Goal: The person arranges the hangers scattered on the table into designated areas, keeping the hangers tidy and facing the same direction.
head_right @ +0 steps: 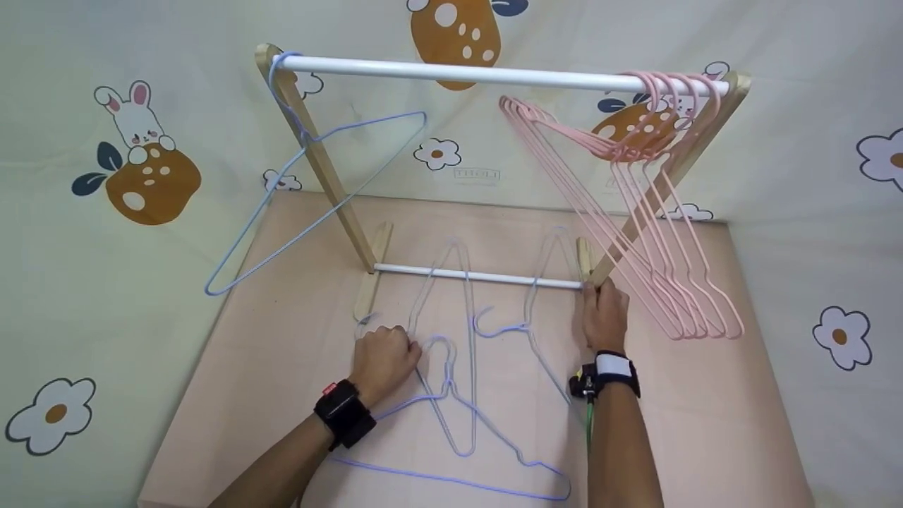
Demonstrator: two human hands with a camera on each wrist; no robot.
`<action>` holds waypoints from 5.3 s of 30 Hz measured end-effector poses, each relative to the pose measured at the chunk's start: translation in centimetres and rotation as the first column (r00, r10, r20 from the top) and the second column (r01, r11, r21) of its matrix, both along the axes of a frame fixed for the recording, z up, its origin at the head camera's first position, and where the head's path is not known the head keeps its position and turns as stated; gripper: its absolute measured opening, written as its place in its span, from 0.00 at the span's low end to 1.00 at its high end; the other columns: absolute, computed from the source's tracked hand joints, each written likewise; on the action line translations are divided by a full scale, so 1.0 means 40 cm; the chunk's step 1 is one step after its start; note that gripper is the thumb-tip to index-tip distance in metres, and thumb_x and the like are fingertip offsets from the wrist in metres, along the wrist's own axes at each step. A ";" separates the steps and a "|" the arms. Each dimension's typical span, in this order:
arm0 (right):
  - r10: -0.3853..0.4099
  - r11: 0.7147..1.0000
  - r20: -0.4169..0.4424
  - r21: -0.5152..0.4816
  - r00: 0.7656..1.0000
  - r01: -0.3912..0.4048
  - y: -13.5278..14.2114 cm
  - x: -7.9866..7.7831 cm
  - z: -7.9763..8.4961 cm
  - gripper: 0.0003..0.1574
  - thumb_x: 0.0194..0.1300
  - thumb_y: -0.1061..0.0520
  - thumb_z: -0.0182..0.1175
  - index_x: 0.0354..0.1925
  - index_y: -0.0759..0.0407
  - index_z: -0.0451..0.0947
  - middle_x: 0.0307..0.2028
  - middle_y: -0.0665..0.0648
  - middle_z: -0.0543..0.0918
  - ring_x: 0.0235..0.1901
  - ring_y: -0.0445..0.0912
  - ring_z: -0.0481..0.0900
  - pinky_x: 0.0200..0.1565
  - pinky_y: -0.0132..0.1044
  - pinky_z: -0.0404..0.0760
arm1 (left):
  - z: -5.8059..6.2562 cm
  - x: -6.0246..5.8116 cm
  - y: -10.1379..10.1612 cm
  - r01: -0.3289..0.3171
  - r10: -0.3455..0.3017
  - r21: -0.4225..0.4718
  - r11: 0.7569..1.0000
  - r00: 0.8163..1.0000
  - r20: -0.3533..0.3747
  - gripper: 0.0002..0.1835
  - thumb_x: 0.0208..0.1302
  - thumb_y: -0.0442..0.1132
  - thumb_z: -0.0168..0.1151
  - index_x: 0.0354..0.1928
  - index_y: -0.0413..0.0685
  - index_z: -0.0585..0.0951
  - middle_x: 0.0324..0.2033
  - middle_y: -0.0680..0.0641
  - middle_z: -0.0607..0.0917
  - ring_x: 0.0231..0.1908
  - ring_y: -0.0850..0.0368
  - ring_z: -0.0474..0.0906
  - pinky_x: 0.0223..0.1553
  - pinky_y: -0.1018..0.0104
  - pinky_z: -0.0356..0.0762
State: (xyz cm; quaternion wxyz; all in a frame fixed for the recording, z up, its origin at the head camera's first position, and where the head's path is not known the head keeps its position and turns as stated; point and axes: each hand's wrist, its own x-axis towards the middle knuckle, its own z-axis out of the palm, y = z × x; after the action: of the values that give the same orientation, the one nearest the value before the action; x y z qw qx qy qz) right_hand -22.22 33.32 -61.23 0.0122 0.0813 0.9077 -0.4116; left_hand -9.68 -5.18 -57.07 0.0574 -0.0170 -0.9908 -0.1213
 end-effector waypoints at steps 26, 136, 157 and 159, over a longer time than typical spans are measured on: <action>-0.006 1.000 -0.081 0.018 0.997 0.008 -0.004 -0.001 -0.007 0.35 0.90 0.45 0.42 0.80 0.64 0.64 0.75 0.73 0.72 0.77 0.71 0.62 0.76 0.66 0.58 | 0.103 -0.026 -0.053 0.134 -0.044 0.198 0.971 0.915 -0.402 0.05 0.74 0.34 0.70 0.43 0.38 0.86 0.29 0.46 0.90 0.21 0.56 0.84 0.21 0.60 0.81; -0.007 1.000 -0.100 0.004 0.995 0.007 0.003 0.004 -0.009 0.33 0.91 0.46 0.42 0.79 0.65 0.66 0.75 0.73 0.73 0.77 0.71 0.61 0.74 0.66 0.60 | 0.596 -0.168 -0.203 -0.044 0.146 0.178 0.983 0.776 -0.614 0.12 0.81 0.39 0.63 0.54 0.36 0.86 0.45 0.39 0.90 0.38 0.42 0.85 0.31 0.50 0.81; -0.021 1.000 -0.033 0.001 0.999 0.021 -0.005 0.003 0.002 0.35 0.91 0.45 0.39 0.83 0.63 0.62 0.78 0.72 0.70 0.79 0.69 0.60 0.74 0.64 0.60 | 0.594 -0.154 -0.218 -0.038 0.142 0.169 0.985 0.735 -0.663 0.14 0.77 0.38 0.68 0.55 0.35 0.85 0.46 0.38 0.89 0.42 0.40 0.81 0.43 0.50 0.82; -0.019 1.000 -0.027 0.002 0.999 0.019 -0.005 0.003 0.001 0.36 0.91 0.44 0.39 0.83 0.62 0.61 0.78 0.72 0.69 0.79 0.69 0.60 0.74 0.64 0.60 | 0.591 -0.150 -0.215 -0.036 0.141 0.166 0.985 0.718 -0.681 0.14 0.76 0.38 0.69 0.55 0.35 0.85 0.47 0.38 0.88 0.43 0.39 0.81 0.43 0.50 0.82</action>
State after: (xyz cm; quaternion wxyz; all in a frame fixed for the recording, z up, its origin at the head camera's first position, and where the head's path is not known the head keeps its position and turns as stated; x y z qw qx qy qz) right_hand -22.11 33.13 -61.18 -0.0039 0.0844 0.9073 -0.4119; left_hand -15.66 -13.77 -33.45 0.4287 -0.0096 -0.8866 -0.1731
